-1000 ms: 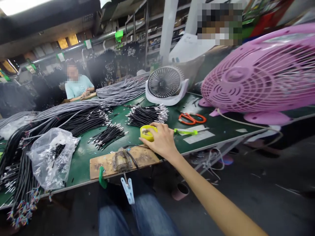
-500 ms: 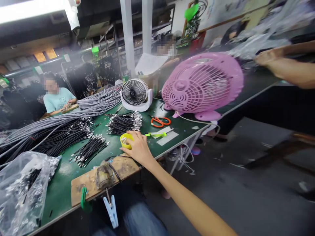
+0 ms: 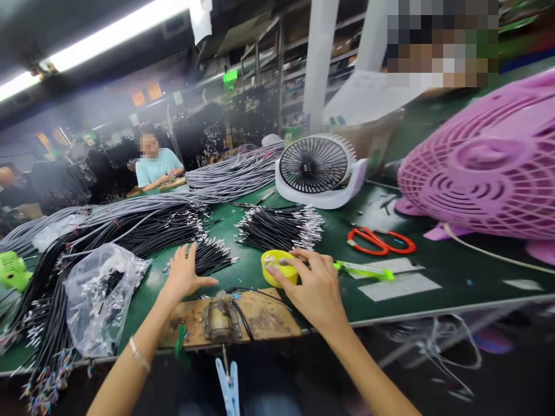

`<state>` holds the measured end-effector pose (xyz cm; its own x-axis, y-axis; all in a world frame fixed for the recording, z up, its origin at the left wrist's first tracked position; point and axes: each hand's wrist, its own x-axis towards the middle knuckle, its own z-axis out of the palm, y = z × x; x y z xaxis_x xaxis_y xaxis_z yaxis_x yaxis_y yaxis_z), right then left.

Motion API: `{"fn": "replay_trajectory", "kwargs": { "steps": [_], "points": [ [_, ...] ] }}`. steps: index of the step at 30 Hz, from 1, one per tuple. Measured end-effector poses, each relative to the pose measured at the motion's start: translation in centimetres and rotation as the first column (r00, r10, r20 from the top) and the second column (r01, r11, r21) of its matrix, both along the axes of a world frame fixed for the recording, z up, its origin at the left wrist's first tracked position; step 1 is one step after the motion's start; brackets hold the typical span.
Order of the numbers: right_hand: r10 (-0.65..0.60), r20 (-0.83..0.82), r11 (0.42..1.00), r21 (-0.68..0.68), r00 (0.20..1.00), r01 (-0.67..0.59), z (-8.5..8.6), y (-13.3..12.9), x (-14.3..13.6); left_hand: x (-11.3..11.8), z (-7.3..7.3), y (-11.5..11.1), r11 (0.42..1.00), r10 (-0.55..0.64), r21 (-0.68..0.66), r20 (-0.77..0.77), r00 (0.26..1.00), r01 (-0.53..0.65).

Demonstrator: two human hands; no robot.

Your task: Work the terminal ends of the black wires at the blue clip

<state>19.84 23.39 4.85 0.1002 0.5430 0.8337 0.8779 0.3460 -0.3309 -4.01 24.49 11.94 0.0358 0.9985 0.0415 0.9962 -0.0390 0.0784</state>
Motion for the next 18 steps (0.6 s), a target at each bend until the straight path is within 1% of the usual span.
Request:
{"fn": "replay_trajectory", "kwargs": {
  "steps": [3, 5, 8, 10, 12, 15, 18],
  "points": [
    [0.024, -0.020, 0.999, 0.027, 1.000, -0.023, 0.0, 0.1, 0.1, 0.2, 0.2, 3.3, 0.993, 0.040, -0.108, -0.021, 0.999, -0.042],
    [0.054, -0.036, 0.998, 0.032, 0.998, -0.053, -0.1, 0.2, 0.1, 0.2, 0.4, 5.1, 0.979, 0.036, -0.199, -0.015, 0.999, -0.038],
    [0.085, -0.066, 0.996, 0.024, 0.994, -0.083, -0.2, 0.4, 0.1, 0.2, 0.6, 6.5, 0.951, 0.022, -0.309, -0.019, 1.000, -0.027],
    [0.081, -0.079, 0.997, 0.014, 0.994, -0.081, -0.2, 0.4, 0.1, 0.3, 0.6, 6.5, 0.938, 0.007, -0.345, -0.023, 1.000, -0.014],
    [0.077, -0.080, 0.997, 0.013, 0.994, -0.076, -0.3, 0.3, 0.2, 0.3, 0.5, 6.0, 0.936, -0.021, -0.352, -0.018, 1.000, 0.013],
    [0.084, -0.061, 0.996, 0.027, 0.995, -0.083, -0.4, 0.3, 0.2, 0.3, 0.6, 5.1, 0.947, -0.069, -0.315, 0.001, 0.998, 0.066],
    [0.089, -0.052, 0.996, 0.030, 0.995, -0.088, -0.4, 0.4, 0.2, 0.2, 0.7, 4.2, 0.965, -0.093, -0.245, 0.019, 0.995, 0.095]
  ]
}}
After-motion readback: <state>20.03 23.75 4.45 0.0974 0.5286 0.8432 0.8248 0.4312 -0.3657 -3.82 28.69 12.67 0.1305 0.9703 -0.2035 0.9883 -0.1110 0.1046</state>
